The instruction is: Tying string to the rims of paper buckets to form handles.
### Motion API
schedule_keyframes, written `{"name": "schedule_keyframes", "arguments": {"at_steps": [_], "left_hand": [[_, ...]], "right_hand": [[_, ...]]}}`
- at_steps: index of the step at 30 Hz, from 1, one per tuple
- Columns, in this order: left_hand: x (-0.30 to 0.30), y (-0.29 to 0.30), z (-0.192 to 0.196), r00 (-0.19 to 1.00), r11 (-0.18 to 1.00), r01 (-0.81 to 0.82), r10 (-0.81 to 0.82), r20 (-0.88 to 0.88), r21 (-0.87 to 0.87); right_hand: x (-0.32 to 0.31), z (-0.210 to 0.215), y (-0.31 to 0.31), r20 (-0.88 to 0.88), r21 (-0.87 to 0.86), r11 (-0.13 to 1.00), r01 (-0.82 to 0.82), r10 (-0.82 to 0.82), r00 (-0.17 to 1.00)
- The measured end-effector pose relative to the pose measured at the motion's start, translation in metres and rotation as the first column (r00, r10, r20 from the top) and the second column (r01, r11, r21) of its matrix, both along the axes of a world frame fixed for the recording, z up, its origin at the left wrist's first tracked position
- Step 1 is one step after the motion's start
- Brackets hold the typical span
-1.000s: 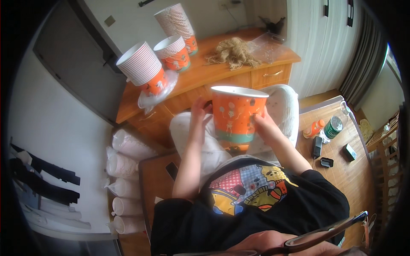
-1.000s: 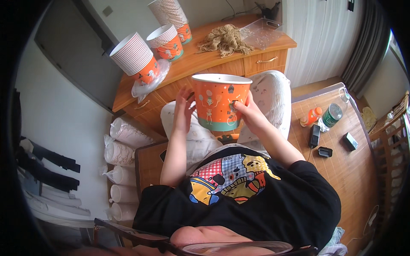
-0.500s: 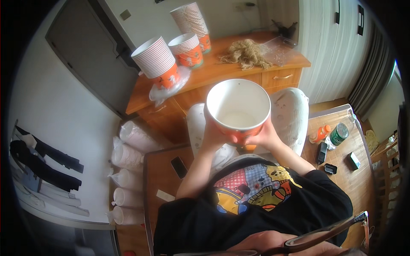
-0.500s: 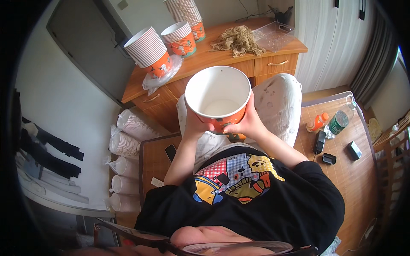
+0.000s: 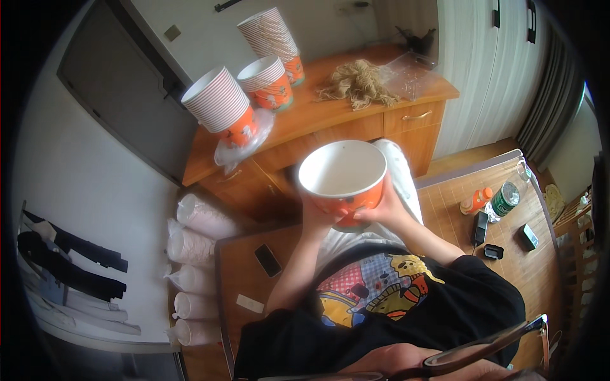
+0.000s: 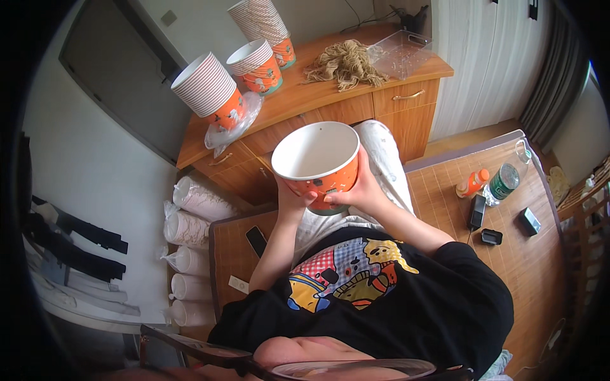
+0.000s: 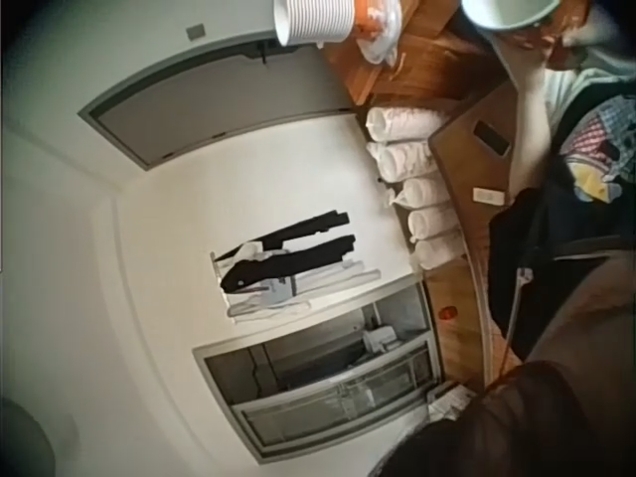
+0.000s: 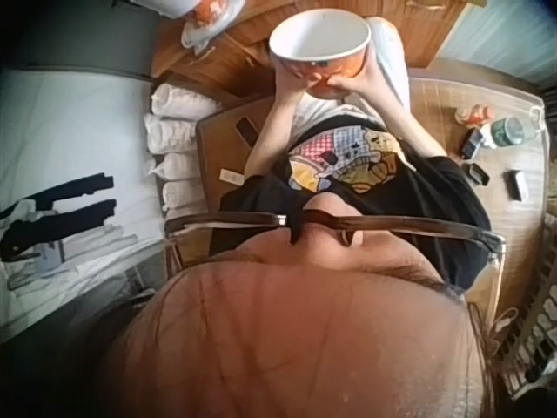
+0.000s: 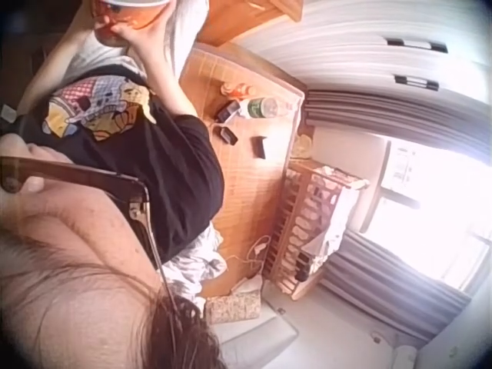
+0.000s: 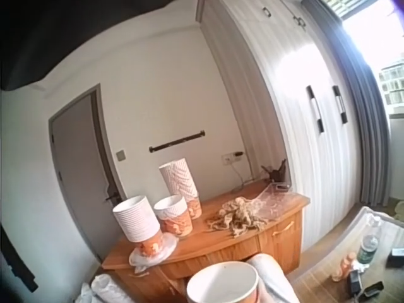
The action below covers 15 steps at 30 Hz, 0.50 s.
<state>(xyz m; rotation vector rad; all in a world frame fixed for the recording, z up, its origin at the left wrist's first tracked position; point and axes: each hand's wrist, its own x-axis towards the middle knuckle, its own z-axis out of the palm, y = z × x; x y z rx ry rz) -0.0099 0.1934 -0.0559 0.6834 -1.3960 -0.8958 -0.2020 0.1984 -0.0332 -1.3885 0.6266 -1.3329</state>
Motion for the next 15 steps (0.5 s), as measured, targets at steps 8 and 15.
{"name": "schedule_keyframes", "arguments": {"at_steps": [8,15], "left_hand": [[0.011,-0.043,0.013,0.997,0.996,-0.018,0.025,-0.067,0.093],[0.035,-0.148,0.032,0.969,0.965,-0.246,0.242,-0.054,-0.095]], "right_hand": [[-0.022,-0.02,-0.069,-0.317,-0.235,0.971,-0.041,-0.037,0.948],[-0.04,-0.025,-0.195,-0.406,-0.559,0.728,0.397,-0.658,0.634]]}}
